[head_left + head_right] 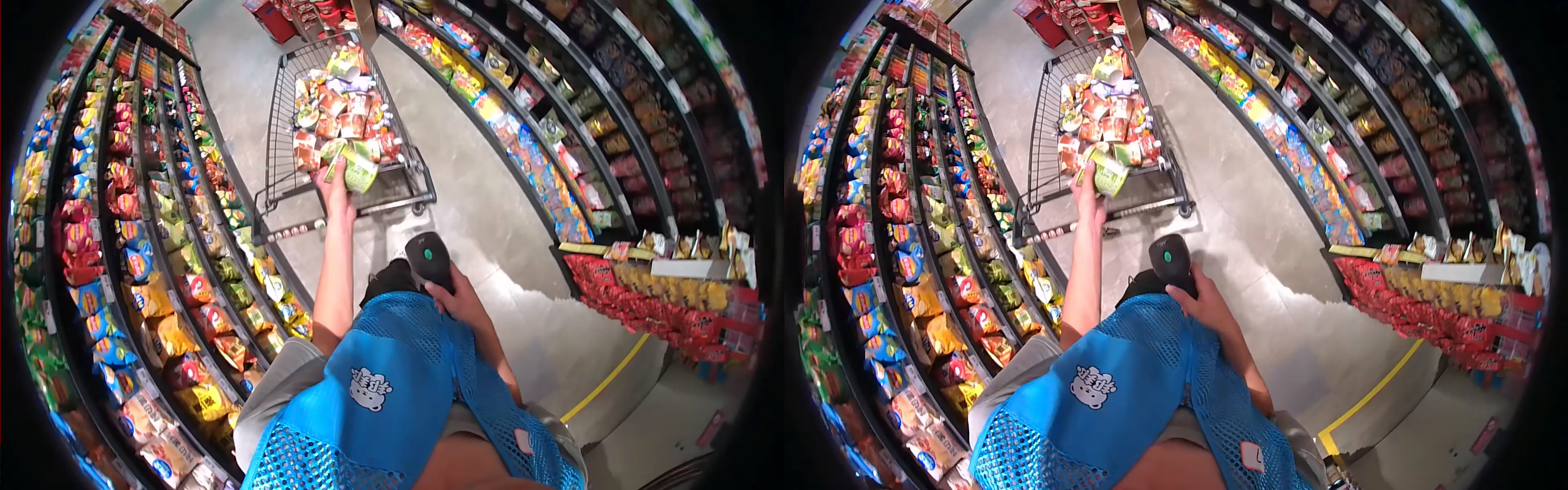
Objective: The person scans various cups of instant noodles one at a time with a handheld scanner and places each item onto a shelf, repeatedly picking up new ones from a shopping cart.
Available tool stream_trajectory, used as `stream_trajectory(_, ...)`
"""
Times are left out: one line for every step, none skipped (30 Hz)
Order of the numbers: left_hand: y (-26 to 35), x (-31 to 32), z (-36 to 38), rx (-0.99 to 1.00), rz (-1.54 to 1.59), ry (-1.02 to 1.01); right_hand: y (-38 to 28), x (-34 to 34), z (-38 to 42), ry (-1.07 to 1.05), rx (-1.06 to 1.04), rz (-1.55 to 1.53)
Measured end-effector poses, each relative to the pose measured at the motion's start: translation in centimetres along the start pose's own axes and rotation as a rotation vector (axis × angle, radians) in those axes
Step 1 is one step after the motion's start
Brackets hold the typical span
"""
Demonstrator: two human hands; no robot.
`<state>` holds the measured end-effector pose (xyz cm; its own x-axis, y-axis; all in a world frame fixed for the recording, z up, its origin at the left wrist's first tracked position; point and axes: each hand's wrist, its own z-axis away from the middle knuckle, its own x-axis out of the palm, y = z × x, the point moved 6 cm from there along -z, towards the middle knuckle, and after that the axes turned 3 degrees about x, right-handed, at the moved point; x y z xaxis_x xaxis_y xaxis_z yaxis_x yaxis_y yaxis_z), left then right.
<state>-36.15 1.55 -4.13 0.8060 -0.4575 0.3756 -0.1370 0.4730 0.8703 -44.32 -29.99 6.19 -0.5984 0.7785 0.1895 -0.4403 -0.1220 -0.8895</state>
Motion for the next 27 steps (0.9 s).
stream_trajectory(-1.0, -2.1, -3.8, 0.039, -0.125, 0.155, -0.2, 0.1, -1.3, 0.009, 0.029, 0.071)
stream_trajectory(-0.3, -2.1, -6.4, 0.022, -0.149, 0.025, -0.5, 0.2, -2.5, -0.008, 0.060, 0.090)
stream_trajectory(0.3, -2.2, -8.2, 0.036, -0.192, 0.123, -0.8, 0.4, -3.6, -0.001, 0.065, 0.102)
stream_trajectory(0.8, -2.0, -11.0, 0.036, -0.188, 0.007, -1.0, 0.5, -4.7, 0.014, 0.078, 0.119)
stream_trajectory(1.1, -2.1, -13.9, 0.031, -0.186, -0.116, -1.2, 0.6, -5.5, 0.037, 0.094, 0.132)
stream_trajectory(2.6, -2.2, -14.8, 0.012, -0.219, 0.016, -1.8, 0.8, -6.1, 0.068, 0.118, 0.125)
stream_trajectory(3.7, -1.6, -15.1, -0.012, -0.249, 0.129, -2.0, 0.7, -6.9, 0.124, 0.118, 0.126)
stream_trajectory(3.6, -1.5, -16.9, 0.070, -0.202, 0.140, -1.7, 0.9, -7.4, 0.131, 0.145, 0.165)
stream_trajectory(4.6, -1.3, -17.0, -0.103, -0.357, 0.193, -1.6, 0.9, -7.6, 0.142, 0.177, 0.198)
stream_trajectory(2.4, -3.5, -21.8, 0.093, -0.497, 0.086, -3.0, 0.8, -7.4, 0.161, 0.151, 0.239)
stream_trajectory(0.1, -6.3, -24.6, 0.035, -0.582, 0.151, -4.4, 0.7, -7.5, 0.172, 0.122, 0.279)
stream_trajectory(0.8, -4.4, -23.0, 0.130, -0.567, 0.133, -4.7, 0.4, -7.6, 0.181, 0.099, 0.241)
stream_trajectory(2.0, -2.9, -21.2, 0.225, -0.551, 0.124, -4.9, -0.4, -7.7, 0.223, 0.096, 0.233)
stream_trajectory(0.7, -2.4, -20.8, 0.243, -0.460, 0.042, -4.7, -1.0, -7.8, 0.217, 0.151, 0.223)
stream_trajectory(-0.7, -1.5, -20.9, 0.260, -0.369, -0.033, -4.5, -1.6, -7.9, 0.203, 0.206, 0.210)
stream_trajectory(-0.9, 1.2, -18.9, 0.187, -0.449, -0.067, -4.2, -2.3, -7.7, 0.225, 0.205, 0.197)
stream_trajectory(-1.0, 4.2, -15.9, 0.118, -0.533, -0.099, -3.7, -3.0, -7.7, 0.229, 0.187, 0.162)
stream_trajectory(-3.4, 6.5, -15.4, 0.076, -0.466, -0.207, -3.2, -3.8, -7.9, 0.231, 0.162, 0.129)
stream_trajectory(-3.0, 11.1, -11.6, 0.073, -0.469, -0.287, -2.9, -4.6, -8.2, 0.229, 0.133, 0.100)
stream_trajectory(-5.0, 14.2, -10.5, 0.067, -0.457, -0.398, -2.7, -5.6, -8.1, 0.237, 0.123, 0.090)
stream_trajectory(-6.7, 17.2, -8.8, 0.012, -0.430, -0.529, -2.6, -6.6, -8.0, 0.243, 0.109, 0.060)
stream_trajectory(-7.7, 20.8, -6.7, 0.060, -0.426, -0.642, -2.5, -7.7, -7.7, 0.248, 0.093, 0.031)
stream_trajectory(-9.7, 23.5, -5.3, 0.024, -0.407, -0.699, -2.6, -8.8, -7.4, 0.254, 0.079, 0.021)
stream_trajectory(-11.0, 26.4, -3.2, 0.006, -0.402, -0.769, -2.7, -10.1, -6.9, 0.288, 0.068, -0.013)
stream_trajectory(-12.6, 29.0, -1.4, -0.042, -0.404, -0.831, -2.9, -11.7, -6.4, 0.323, 0.055, -0.046)
stream_trajectory(-14.3, 31.3, 0.3, -0.069, -0.404, -0.879, -3.1, -13.5, -6.0, 0.330, 0.034, -0.056)
stream_trajectory(-15.4, 33.8, 2.4, -0.128, -0.425, -0.917, -3.1, -15.3, -5.4, 0.358, 0.038, -0.042)
